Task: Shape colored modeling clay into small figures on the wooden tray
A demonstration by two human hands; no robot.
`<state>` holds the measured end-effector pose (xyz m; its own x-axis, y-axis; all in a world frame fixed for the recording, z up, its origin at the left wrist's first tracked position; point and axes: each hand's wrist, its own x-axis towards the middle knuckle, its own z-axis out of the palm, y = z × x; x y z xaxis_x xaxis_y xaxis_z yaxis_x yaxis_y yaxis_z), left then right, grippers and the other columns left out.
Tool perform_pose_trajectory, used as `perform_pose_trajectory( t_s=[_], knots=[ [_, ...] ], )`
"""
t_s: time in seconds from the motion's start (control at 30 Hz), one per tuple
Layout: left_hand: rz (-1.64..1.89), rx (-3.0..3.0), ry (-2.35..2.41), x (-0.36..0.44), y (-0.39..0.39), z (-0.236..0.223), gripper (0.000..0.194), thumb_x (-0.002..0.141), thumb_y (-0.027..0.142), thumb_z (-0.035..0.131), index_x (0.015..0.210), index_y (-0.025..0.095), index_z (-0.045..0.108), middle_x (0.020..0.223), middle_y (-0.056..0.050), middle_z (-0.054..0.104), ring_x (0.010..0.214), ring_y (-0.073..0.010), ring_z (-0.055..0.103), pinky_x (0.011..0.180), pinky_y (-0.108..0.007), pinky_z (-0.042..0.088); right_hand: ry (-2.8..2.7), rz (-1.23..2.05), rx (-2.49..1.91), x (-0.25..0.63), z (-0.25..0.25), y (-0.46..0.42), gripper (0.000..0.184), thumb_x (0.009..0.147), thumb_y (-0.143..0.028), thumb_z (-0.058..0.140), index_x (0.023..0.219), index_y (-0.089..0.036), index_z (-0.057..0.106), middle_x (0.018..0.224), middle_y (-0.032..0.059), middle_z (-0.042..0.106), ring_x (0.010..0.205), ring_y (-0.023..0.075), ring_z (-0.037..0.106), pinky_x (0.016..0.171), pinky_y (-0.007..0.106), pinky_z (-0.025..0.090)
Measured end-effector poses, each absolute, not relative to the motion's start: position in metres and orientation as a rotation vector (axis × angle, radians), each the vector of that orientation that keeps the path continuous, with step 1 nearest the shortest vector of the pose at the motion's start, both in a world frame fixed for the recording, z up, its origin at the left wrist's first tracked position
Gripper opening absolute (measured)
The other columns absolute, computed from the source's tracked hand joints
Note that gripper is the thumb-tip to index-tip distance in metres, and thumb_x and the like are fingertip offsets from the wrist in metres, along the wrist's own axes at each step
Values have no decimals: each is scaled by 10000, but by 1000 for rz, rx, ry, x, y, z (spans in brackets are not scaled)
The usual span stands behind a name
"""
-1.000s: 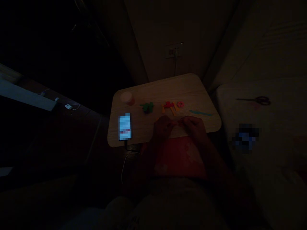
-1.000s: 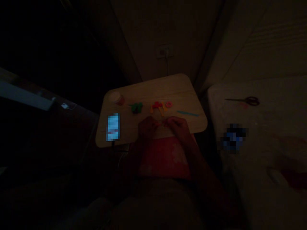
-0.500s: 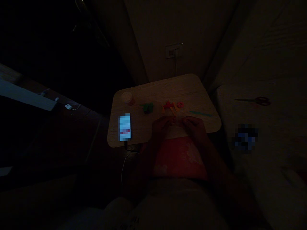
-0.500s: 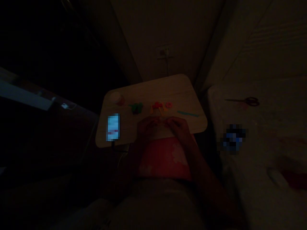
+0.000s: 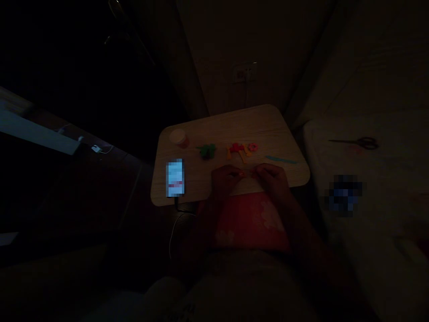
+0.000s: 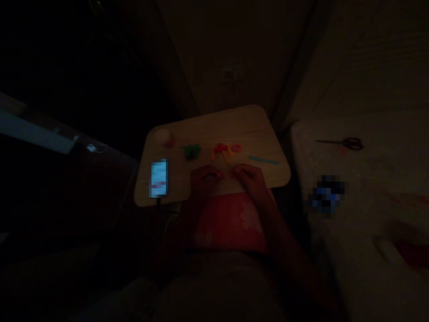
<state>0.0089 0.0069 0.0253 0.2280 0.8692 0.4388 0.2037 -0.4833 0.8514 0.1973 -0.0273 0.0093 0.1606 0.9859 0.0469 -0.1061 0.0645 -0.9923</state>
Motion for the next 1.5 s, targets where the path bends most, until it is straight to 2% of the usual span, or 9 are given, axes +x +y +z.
perform_pose_trajectory(
  t_s=[0.1, 0.3, 0.5, 0.7, 0.87, 1.03, 1.23, 1.37, 1.5],
  knots=[
    [1232, 1851, 1022, 9, 6, 27, 324, 832, 448, 815, 695, 162, 748, 683, -30, 749, 628, -136, 689, 651, -246, 546, -1043, 1097, -1179, 198, 10, -27, 352, 803, -562, 785, 734, -217, 763, 731, 37, 742, 676, 192, 650, 660, 321, 509],
    [1164, 1784, 1051, 8, 6, 24, 353, 963, 433, 652, 788, 155, 779, 627, -8, 690, 536, -118, 597, 568, -242, 486, -1052, 1092, -1157, 198, 7, -27, 324, 823, -540, 776, 752, -224, 775, 754, 41, 754, 694, 197, 662, 682, 326, 517],
    [1255, 1892, 926, 6, 14, 17, 371, 1019, 449, 557, 1049, 184, 816, 849, -74, 763, 766, -174, 696, 741, -303, 562, -1055, 1097, -1154, 198, 8, -26, 315, 816, -527, 780, 729, -224, 772, 744, 41, 753, 707, 204, 665, 701, 333, 511],
    [1211, 1740, 995, 8, 12, 12, 354, 982, 459, 629, 1153, 196, 793, 937, -88, 815, 778, -180, 742, 761, -306, 600, -1042, 1096, -1158, 198, 9, -27, 294, 806, -515, 788, 733, -230, 773, 744, 38, 750, 703, 203, 659, 691, 332, 507],
    [1163, 1748, 996, 8, 9, 15, 270, 924, 436, 713, 908, 188, 817, 869, -69, 815, 760, -177, 752, 748, -291, 598, -1056, 1090, -1156, 198, 7, -27, 293, 823, -505, 776, 729, -226, 773, 750, 36, 748, 707, 197, 654, 696, 327, 507],
    [1147, 1826, 1027, 6, 9, 20, 271, 887, 439, 756, 815, 182, 803, 774, -48, 786, 692, -157, 714, 699, -270, 564, -1047, 1079, -1176, 198, 7, -26, 307, 810, -518, 782, 723, -224, 769, 724, 36, 739, 696, 197, 652, 679, 323, 507],
    [1133, 1900, 1015, 6, 10, 19, 372, 992, 430, 608, 785, 174, 782, 680, -30, 719, 626, -141, 645, 663, -271, 525, -1077, 1045, -1188, 197, 10, -30, 315, 845, -509, 749, 708, -226, 744, 752, 38, 750, 730, 213, 673, 715, 342, 522],
    [1067, 2026, 982, 2, 7, 18, 315, 1032, 370, 537, 1060, 192, 796, 915, -71, 770, 834, -183, 705, 803, -311, 562, -1200, 812, -1307, 212, 17, -33, 280, 909, -462, 670, 764, -236, 751, 779, 45, 758, 755, 233, 690, 728, 362, 537],
    [1048, 2083, 1015, -3, 0, 17, 315, 1046, 302, 506, 1227, 199, 742, 1099, -97, 768, 1017, -200, 709, 940, -338, 556, -1428, 203, -1531, 245, 25, -26, 243, 916, -406, 631, 887, -211, 773, 902, 105, 782, 892, 293, 688, 881, 455, 520]
  ],
)
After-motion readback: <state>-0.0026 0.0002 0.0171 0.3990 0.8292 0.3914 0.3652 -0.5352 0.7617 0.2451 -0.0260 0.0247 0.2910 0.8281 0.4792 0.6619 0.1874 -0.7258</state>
